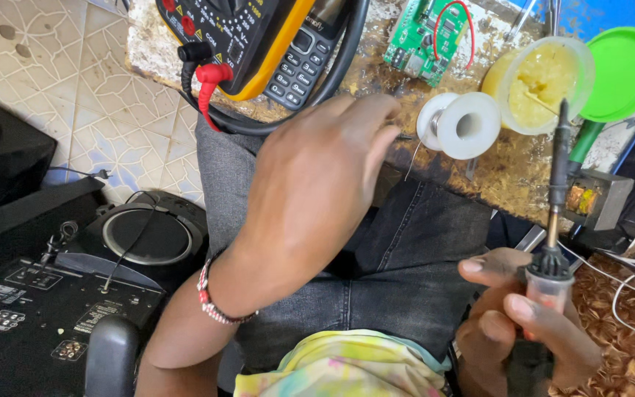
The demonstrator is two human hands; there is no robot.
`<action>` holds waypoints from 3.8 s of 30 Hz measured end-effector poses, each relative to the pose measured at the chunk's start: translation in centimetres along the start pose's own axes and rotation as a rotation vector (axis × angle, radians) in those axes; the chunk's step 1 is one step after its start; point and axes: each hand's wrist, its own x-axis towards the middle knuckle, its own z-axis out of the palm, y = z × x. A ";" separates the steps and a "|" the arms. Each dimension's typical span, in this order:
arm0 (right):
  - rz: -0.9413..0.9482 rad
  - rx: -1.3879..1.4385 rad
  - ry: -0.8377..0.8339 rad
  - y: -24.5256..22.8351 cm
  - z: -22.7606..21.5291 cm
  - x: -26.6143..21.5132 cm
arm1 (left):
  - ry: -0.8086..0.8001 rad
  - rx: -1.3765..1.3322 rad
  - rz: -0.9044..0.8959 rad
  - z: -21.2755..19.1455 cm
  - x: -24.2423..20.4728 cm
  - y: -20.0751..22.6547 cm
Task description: The person holds a small wire and uses a soldering iron to apply heat and solder to the connection point. They repeatedly touch the soldering iron to the wire while feeding solder from a spool to create a joint.
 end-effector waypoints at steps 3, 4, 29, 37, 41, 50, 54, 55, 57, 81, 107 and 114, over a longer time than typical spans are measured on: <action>0.140 -0.293 0.068 -2.5 1.3 1.2 | 0.218 -0.093 0.045 -0.9 -2.5 -0.2; 0.056 -0.292 0.136 -1.7 1.6 1.2 | 0.275 -0.111 -0.032 -0.3 -3.3 -0.6; -0.169 -0.170 -0.003 0.2 2.1 2.1 | 0.435 -0.104 0.056 6.5 -4.4 -4.9; 0.033 -0.116 -0.021 -2.0 2.7 2.0 | 0.473 -0.132 0.145 6.2 -5.2 -6.5; 0.128 0.001 -0.037 -1.9 2.0 1.0 | 0.495 -0.133 0.193 6.1 -4.9 -6.6; 0.087 0.004 -0.030 -0.6 1.7 0.5 | 0.550 -0.134 0.198 7.3 -4.9 -6.5; 0.057 -0.032 -0.006 -0.8 2.1 0.5 | 0.567 -0.052 0.173 7.6 -4.3 -5.8; 0.117 0.027 0.004 -1.0 2.0 0.2 | 0.538 -0.048 0.153 7.7 -4.2 -5.7; 0.177 0.089 0.014 -0.6 1.8 0.1 | 0.507 -0.041 0.133 7.2 -4.5 -5.3; 0.173 1.027 -0.226 4.8 0.0 -2.0 | 0.333 -0.389 0.364 2.6 -11.7 1.8; -0.264 0.037 0.010 -1.1 2.3 -2.8 | 0.173 -0.978 -0.025 1.6 -17.1 5.0; -0.190 -0.071 0.039 -0.3 1.8 -3.5 | 0.155 -1.007 -0.032 2.2 -17.0 5.2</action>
